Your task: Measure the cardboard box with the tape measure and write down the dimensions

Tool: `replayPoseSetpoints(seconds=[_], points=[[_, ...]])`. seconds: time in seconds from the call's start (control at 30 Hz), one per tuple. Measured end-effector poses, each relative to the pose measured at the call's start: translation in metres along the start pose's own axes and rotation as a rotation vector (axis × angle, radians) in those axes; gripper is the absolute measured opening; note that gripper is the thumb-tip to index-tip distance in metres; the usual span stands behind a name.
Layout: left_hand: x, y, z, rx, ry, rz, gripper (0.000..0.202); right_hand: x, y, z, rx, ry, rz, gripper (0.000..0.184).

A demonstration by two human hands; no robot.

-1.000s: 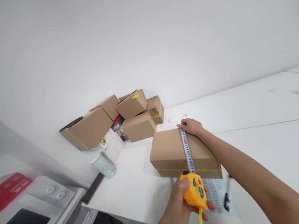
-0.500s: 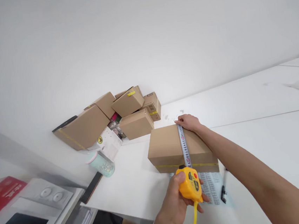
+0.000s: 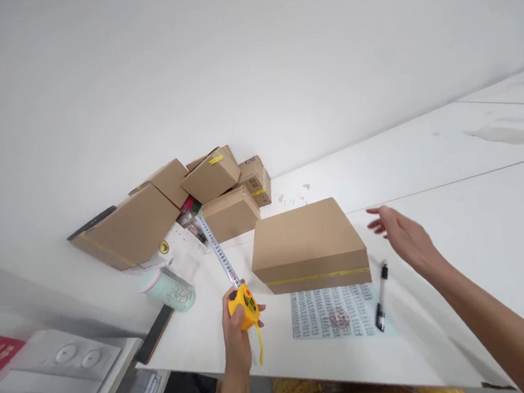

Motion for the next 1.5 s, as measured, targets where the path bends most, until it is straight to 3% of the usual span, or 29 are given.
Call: replayPoseSetpoints(seconds=[0.1, 0.2, 0.3, 0.43, 0.53, 0.63, 0.73, 0.8, 0.9, 1.0, 1.13, 1.37, 1.43, 1.5], points=[[0.014, -0.001, 0.012, -0.032, -0.048, 0.046, 0.062, -0.035, 0.024, -0.017, -0.040, -0.020, 0.227, 0.061], [0.025, 0.015, 0.005, -0.046, -0.039, 0.142, 0.061, -0.046, 0.043, 0.006, -0.056, -0.149, 0.340, 0.060], [0.034, 0.026, -0.019, -0.049, -0.001, 0.182, 0.061, -0.031, 0.039, 0.045, -0.084, -0.264, 0.288, 0.060], [0.046, 0.038, -0.057, -0.090, 0.075, 0.226, 0.060, 0.000, 0.019, 0.081, -0.083, -0.233, 0.128, 0.050], [0.055, 0.044, -0.072, -0.105, 0.095, 0.237, 0.058, 0.015, 0.021, 0.083, -0.132, -0.141, 0.084, 0.049], [0.053, 0.044, -0.072, -0.109, 0.089, 0.200, 0.058, 0.022, 0.033, 0.075, -0.105, -0.106, 0.095, 0.050], [0.023, 0.038, -0.062, -0.136, 0.117, 0.117, 0.065, 0.026, 0.035, 0.070, -0.066, -0.136, 0.053, 0.046], [-0.007, 0.044, -0.041, -0.182, 0.074, 0.136, 0.071, 0.027, 0.034, 0.065, -0.020, -0.114, 0.021, 0.044], [-0.056, 0.084, 0.007, -0.226, -0.121, 0.394, 0.083, 0.028, 0.037, 0.059, 0.074, -0.066, 0.061, 0.043], [-0.085, 0.112, 0.042, -0.248, -0.256, 0.504, 0.081, 0.024, 0.040, 0.058, 0.088, -0.049, 0.122, 0.042], [-0.092, 0.122, 0.058, -0.292, -0.308, 0.484, 0.077, 0.014, 0.033, 0.064, 0.056, -0.082, 0.098, 0.041], [-0.108, 0.116, 0.066, -0.326, -0.312, 0.470, 0.077, -0.002, 0.027, 0.073, 0.026, -0.152, 0.077, 0.041], [-0.111, 0.114, 0.067, -0.328, -0.299, 0.461, 0.077, -0.003, 0.027, 0.081, -0.037, -0.218, 0.084, 0.037], [-0.113, 0.113, 0.066, -0.331, -0.291, 0.467, 0.075, -0.004, 0.030, 0.097, -0.146, -0.374, 0.113, 0.033]])
Point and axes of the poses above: each hand's wrist, its own x-axis towards the middle knuckle, its own y-axis out of the palm, z = x × y, the point moved 10 cm from there along x, towards the middle knuckle, and after that the axes turned 1 degree about -y, right-handed, at the moved point
